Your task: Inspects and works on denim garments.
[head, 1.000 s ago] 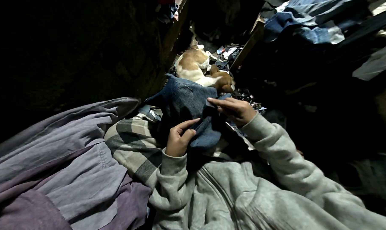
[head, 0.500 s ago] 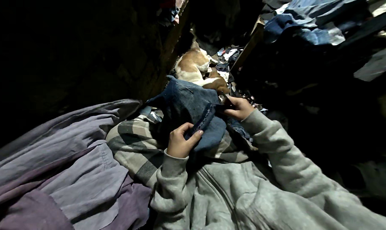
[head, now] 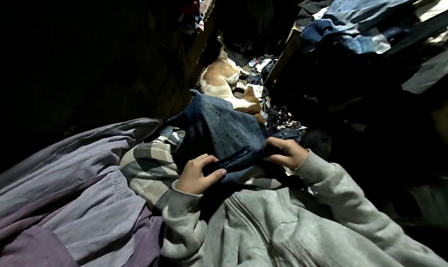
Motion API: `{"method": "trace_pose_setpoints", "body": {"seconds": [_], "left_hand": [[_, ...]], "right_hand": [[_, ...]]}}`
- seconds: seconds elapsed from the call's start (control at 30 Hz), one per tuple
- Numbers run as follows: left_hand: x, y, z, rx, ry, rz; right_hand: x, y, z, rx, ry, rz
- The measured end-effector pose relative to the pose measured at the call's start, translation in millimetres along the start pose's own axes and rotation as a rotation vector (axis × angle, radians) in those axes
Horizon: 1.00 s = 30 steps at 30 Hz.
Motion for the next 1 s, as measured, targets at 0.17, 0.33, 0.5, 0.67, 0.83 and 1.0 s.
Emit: {"method": "trace_pose_setpoints", "body": {"seconds": [0.17,0.33,0.5,0.67,0.83,1.0], "left_hand": [[-25,10,-9,-0.173,-0.010,-0.116],[-32,27,-23,-0.264,-0.053,-0.004],[-30,30,-27,-0.275,0.010,0.351],[-24,29,-28,-0.280,0.066,0.459],[-23,30,-28,-0.281,0.084,0.488],[-24,30,-29,-0.279,0.061,0.497]], "right_hand": [[7,-20,1,0.000,0.108,0.042],[19,-24,-10,-0.085,0.038,0.148],[42,-22,-31,0.097,-0.295,0.191],[56,-20,-45,0.223,-0.384,0.235],[54,-16,-47,0.208,-0.396,0.267],[47,-11,-49,0.045,-0.442,0.299]]}}
Point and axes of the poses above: each hand's wrist, its own z-axis away from the middle knuckle, its own y-axis out of the palm, x = y × z, the point moved 1 cm from there along -z, towards the middle knuckle, and after that the axes turned 10 degrees about x, right-handed, at the moved point
